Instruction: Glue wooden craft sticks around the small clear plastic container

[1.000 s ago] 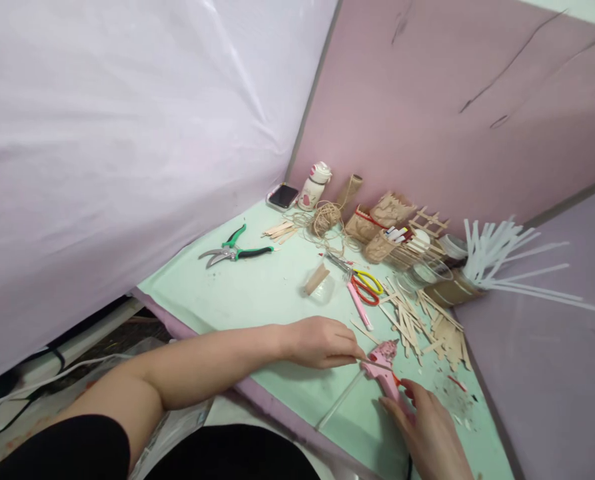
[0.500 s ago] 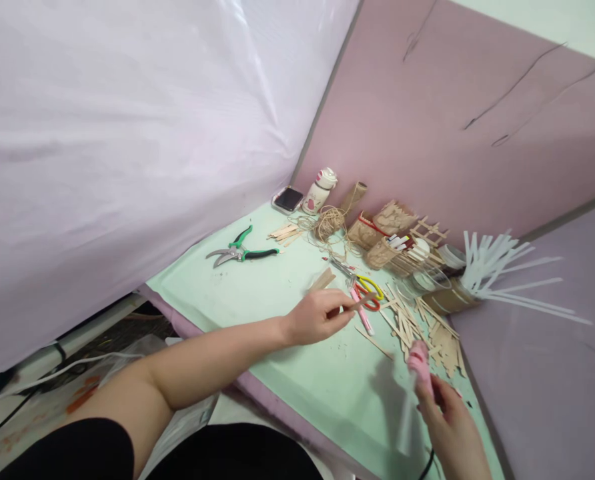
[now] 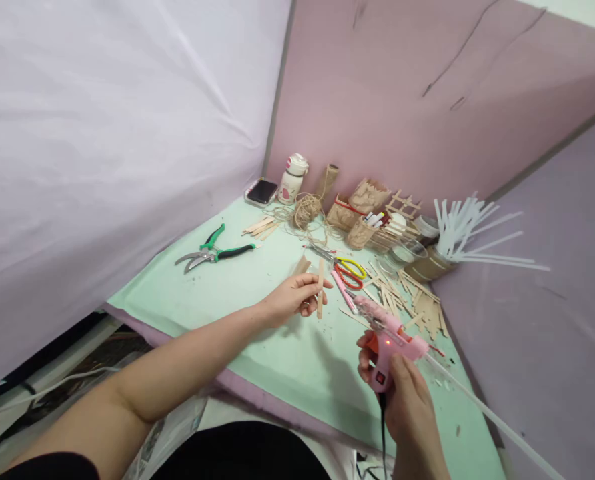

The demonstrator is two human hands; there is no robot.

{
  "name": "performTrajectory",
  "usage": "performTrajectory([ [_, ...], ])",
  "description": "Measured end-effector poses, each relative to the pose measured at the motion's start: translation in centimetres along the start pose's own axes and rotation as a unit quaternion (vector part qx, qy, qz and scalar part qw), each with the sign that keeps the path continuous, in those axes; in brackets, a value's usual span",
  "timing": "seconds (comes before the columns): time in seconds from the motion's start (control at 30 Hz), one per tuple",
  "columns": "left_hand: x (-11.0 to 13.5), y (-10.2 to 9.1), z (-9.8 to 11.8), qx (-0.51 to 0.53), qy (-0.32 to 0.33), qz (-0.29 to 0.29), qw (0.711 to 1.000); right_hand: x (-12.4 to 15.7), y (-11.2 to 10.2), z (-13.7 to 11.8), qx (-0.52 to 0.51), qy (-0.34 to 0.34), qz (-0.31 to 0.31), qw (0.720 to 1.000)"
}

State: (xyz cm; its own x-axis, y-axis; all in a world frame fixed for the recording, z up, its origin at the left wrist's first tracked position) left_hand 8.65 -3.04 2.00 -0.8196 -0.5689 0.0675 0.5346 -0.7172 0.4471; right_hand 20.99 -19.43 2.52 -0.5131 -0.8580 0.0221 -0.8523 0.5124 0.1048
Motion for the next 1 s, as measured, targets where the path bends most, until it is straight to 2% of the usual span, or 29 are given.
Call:
performTrajectory([
  [0.2, -0.2, 0.2, -0.7, -0.056, -0.014, 0.005, 0.998, 0.3, -0.1, 2.7, 0.013, 0.02, -0.022, 0.999],
  [0.33, 0.1, 0.9, -1.1, -0.101, -0.035, -0.025, 0.994, -0.3, 0.3, 2.5, -0.002, 0.006, 0.0, 1.0],
  [0.43, 0.7, 2.6, -1.9, -0.147, -0.068, -0.112, 0.98, -1.3, 0.6, 1.6, 0.008, -0.011, 0.037, 0.999],
  [0.53, 1.9, 4.5, -3.3, -0.178, -0.12, -0.219, 0.952, -2.3, 1.5, 0.7, 0.018, -0.018, 0.043, 0.999],
  [0.67, 2.9, 5.5, -4.7, -0.176, -0.169, -0.291, 0.925, -3.0, 2.6, 0.0, -0.021, -0.016, 0.036, 0.999],
  [0.73, 2.9, 5.6, -4.8, -0.15, -0.177, -0.294, 0.927, -3.0, 2.9, -0.1, -0.033, -0.014, 0.031, 0.999],
  [0.87, 2.2, 4.8, -4.6, -0.092, -0.176, -0.237, 0.951, -2.8, 3.6, -0.1, -0.063, -0.007, 0.012, 0.998],
  [1.0, 2.0, 4.4, -4.8, -0.07, -0.191, -0.21, 0.956, -2.9, 4.3, -0.2, -0.066, -0.005, -0.001, 0.998],
])
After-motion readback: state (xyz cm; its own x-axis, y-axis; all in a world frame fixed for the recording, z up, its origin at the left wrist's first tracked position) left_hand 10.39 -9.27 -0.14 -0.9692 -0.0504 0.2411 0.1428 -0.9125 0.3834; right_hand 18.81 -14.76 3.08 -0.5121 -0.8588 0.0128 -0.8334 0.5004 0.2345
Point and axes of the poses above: each hand's wrist, its own x-axis away from the middle knuckle, its own y-axis out of the palm, z = x × y, the point moved 9 cm from there along -x, towards the middle knuckle, and after that the axes turned 2 degrees about -z, right-handed, at the moved point
